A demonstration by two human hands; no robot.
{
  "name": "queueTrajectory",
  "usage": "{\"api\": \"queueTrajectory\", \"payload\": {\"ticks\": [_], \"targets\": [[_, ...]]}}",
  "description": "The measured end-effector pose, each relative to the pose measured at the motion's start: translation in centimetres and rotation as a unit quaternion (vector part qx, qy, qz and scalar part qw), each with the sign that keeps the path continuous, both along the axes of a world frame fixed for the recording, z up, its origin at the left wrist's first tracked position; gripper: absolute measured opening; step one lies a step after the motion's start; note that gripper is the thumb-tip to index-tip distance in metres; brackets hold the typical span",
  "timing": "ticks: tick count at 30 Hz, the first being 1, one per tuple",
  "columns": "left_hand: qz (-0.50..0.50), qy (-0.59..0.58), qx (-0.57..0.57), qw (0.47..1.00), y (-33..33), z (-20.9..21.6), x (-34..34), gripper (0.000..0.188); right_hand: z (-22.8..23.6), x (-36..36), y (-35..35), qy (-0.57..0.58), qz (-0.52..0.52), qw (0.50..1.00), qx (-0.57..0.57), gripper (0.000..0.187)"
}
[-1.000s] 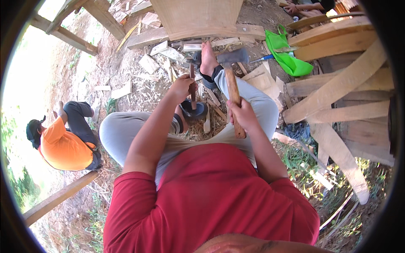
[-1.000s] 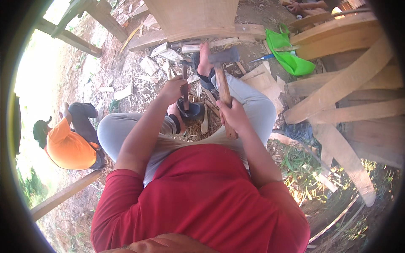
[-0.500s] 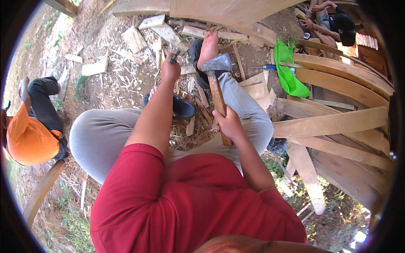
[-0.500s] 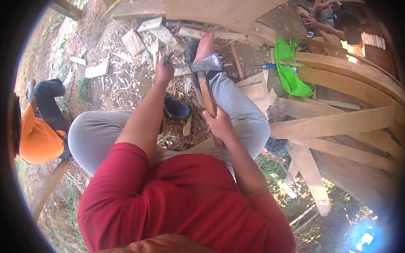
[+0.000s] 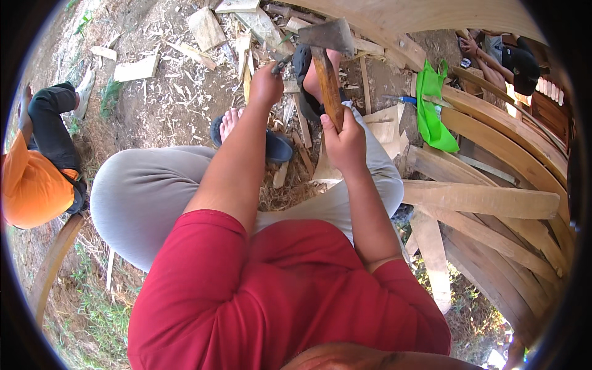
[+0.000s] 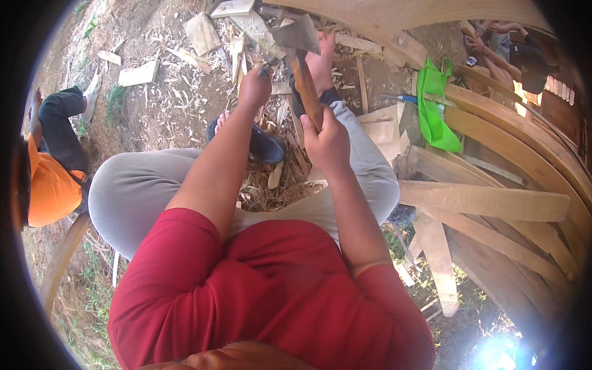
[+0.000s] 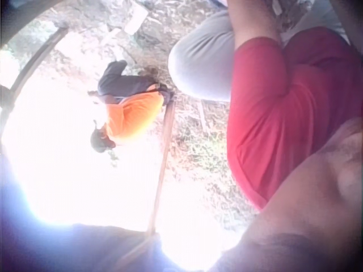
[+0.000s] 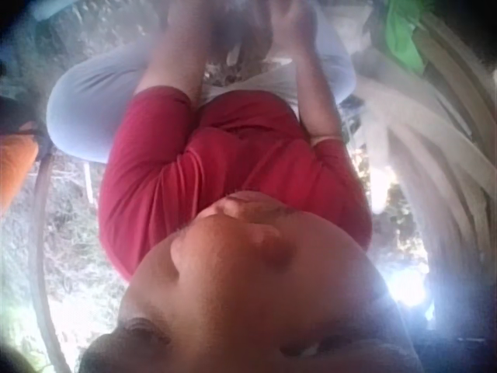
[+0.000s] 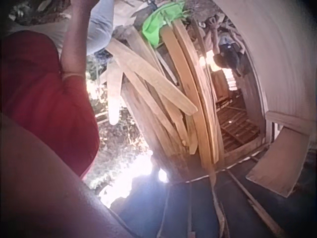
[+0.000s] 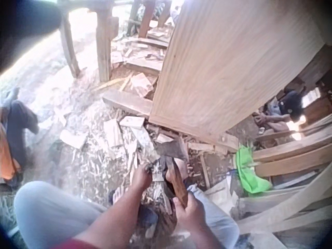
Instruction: The person holds a small metal component and uses an axe to shape or refine a small piece of wood, then uses a hammer to strike the component and the wood piece together.
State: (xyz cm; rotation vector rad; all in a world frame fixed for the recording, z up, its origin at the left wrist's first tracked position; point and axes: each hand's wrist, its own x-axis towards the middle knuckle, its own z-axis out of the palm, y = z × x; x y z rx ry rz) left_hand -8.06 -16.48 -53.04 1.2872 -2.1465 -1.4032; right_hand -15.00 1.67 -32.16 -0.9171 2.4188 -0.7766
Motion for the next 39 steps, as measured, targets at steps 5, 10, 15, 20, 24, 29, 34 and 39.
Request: {"api": "queueTrajectory", "payload": {"ticks": [5,10,15,20,24,29,34,39], "targets": [[-0.026,0.0,-0.01,1.0,0.5,-0.8,1.0,0.019,-0.1,0.2,0.8,-0.011,0.003,1.0,0.023,0.033],[-0.015,0.012,0.003,1.0,1.2,1.1,1.2,0.017,-1.8,0.2,2.6,-0.018,0.015,0.998,0.062,0.037],[-0.049,-0.02,0.014,0.998,1.7,1.3,1.6,0.015,-1.6,0.6,3.3,-0.033,0.006,0.998,0.059,0.037],[-0.063,-0.027,0.02,0.997,2.0,0.5,1.6,0.021,-3.1,0.3,3.5,0.013,0.042,0.974,0.221,0.041],[-0.081,-0.025,0.001,0.996,1.9,-0.7,1.6,0.023,-0.3,-0.7,2.6,0.026,0.011,0.996,0.082,0.036],[-0.109,-0.056,-0.024,0.992,2.4,0.1,1.2,0.022,1.1,-0.5,2.1,0.04,0.008,0.998,0.038,0.037],[-0.103,-0.058,-0.018,0.993,2.6,-0.7,1.4,0.028,-1.9,0.5,4.9,0.034,0.044,0.981,0.183,0.037],[-0.114,-0.068,-0.02,0.991,2.6,-0.5,1.4,0.033,1.8,1.4,3.3,0.021,-0.027,0.999,-0.009,0.036]]}}
